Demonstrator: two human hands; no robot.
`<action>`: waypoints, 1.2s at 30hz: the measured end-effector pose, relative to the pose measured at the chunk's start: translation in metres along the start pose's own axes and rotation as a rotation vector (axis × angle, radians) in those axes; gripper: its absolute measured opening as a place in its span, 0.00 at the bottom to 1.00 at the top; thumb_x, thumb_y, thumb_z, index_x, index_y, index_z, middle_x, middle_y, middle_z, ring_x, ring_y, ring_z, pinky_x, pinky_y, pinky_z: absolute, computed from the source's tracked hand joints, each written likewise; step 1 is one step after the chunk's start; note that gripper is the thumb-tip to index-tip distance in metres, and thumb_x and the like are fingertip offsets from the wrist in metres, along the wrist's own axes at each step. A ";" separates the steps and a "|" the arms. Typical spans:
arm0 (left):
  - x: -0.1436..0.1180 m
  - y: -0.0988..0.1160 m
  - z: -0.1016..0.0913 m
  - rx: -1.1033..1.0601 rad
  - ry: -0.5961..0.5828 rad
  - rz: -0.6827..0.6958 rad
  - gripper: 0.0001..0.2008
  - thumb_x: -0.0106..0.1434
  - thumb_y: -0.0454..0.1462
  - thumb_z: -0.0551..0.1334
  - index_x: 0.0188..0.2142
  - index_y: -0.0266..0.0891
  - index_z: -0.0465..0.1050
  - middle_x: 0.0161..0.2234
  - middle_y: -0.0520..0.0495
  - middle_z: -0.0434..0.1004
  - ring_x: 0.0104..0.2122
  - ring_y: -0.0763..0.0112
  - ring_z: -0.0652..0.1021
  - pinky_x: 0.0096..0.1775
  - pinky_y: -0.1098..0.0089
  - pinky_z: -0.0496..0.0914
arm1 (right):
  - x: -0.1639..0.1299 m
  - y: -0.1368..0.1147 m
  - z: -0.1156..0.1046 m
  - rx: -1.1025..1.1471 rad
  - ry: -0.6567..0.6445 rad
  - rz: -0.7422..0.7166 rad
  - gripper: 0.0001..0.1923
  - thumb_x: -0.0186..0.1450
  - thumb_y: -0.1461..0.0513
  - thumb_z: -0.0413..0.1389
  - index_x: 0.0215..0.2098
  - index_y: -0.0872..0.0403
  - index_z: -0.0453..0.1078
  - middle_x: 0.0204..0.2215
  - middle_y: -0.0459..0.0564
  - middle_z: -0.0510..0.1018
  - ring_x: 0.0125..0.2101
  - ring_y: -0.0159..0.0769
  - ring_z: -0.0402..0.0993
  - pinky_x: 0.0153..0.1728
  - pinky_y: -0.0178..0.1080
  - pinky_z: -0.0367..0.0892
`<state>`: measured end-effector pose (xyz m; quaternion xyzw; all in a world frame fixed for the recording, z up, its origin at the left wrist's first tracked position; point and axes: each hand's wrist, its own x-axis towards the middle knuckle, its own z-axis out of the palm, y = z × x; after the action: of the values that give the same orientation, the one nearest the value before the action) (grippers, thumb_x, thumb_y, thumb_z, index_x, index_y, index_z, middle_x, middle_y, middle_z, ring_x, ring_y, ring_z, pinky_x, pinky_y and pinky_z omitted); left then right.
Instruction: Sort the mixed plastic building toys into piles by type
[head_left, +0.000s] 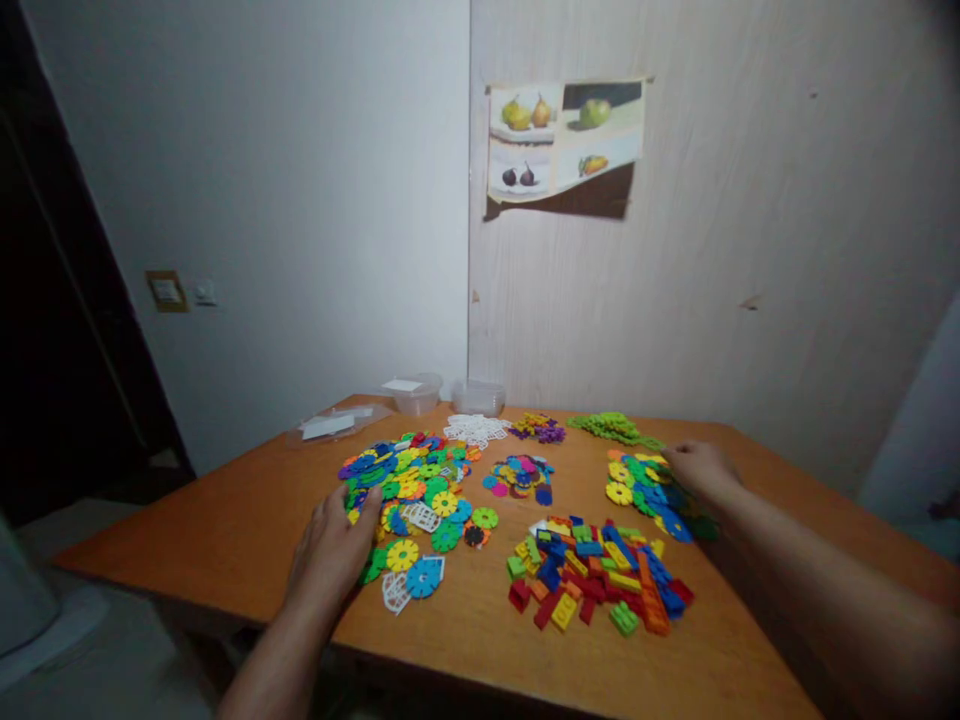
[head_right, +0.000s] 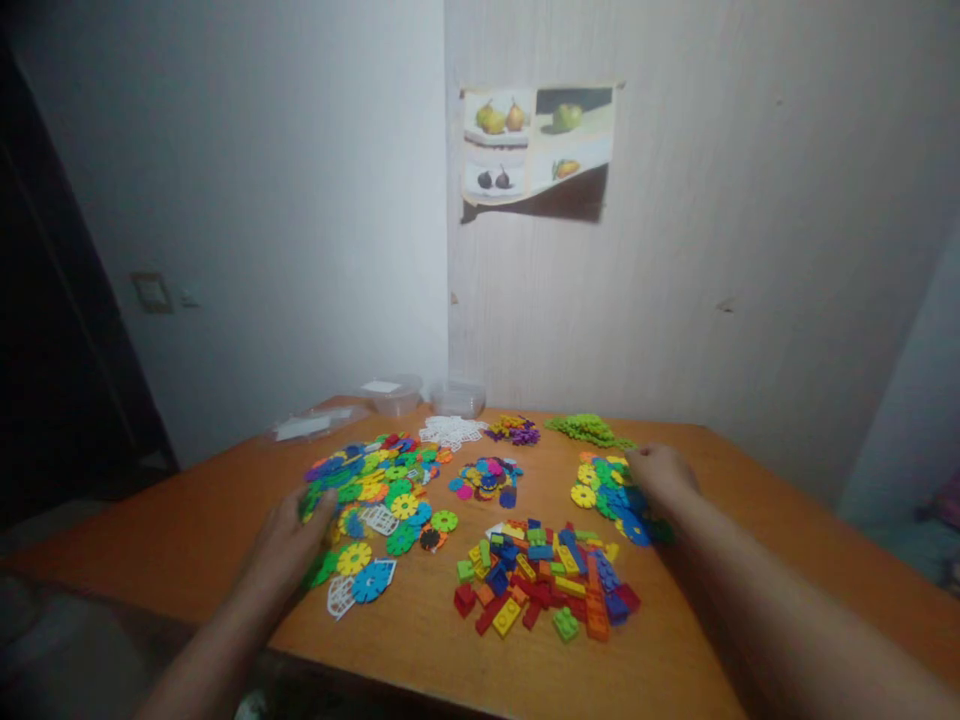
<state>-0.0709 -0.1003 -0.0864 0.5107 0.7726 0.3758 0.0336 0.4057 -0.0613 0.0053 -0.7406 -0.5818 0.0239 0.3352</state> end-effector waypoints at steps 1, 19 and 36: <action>0.000 0.000 0.000 -0.008 -0.006 0.001 0.40 0.68 0.62 0.47 0.65 0.34 0.65 0.61 0.30 0.71 0.61 0.48 0.72 0.60 0.53 0.66 | 0.001 -0.004 0.003 -0.012 -0.023 -0.021 0.19 0.71 0.54 0.60 0.57 0.52 0.72 0.56 0.55 0.74 0.52 0.42 0.74 0.51 0.45 0.74; -0.006 0.003 -0.001 -0.051 -0.023 -0.026 0.39 0.69 0.62 0.47 0.65 0.37 0.64 0.63 0.32 0.68 0.63 0.48 0.69 0.62 0.53 0.63 | -0.069 -0.158 0.087 -0.339 -0.730 -0.690 0.14 0.51 0.63 0.63 0.37 0.49 0.82 0.37 0.50 0.82 0.32 0.37 0.74 0.27 0.34 0.56; -0.003 0.002 0.000 -0.057 -0.023 -0.032 0.39 0.68 0.61 0.50 0.65 0.36 0.64 0.62 0.32 0.70 0.62 0.49 0.72 0.61 0.53 0.65 | -0.029 -0.102 0.070 -0.199 -0.313 -0.395 0.15 0.70 0.54 0.52 0.34 0.53 0.76 0.30 0.48 0.80 0.30 0.33 0.72 0.27 0.34 0.54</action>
<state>-0.0684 -0.1026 -0.0861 0.5014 0.7692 0.3912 0.0627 0.2798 -0.0439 -0.0057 -0.6295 -0.7592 0.0151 0.1648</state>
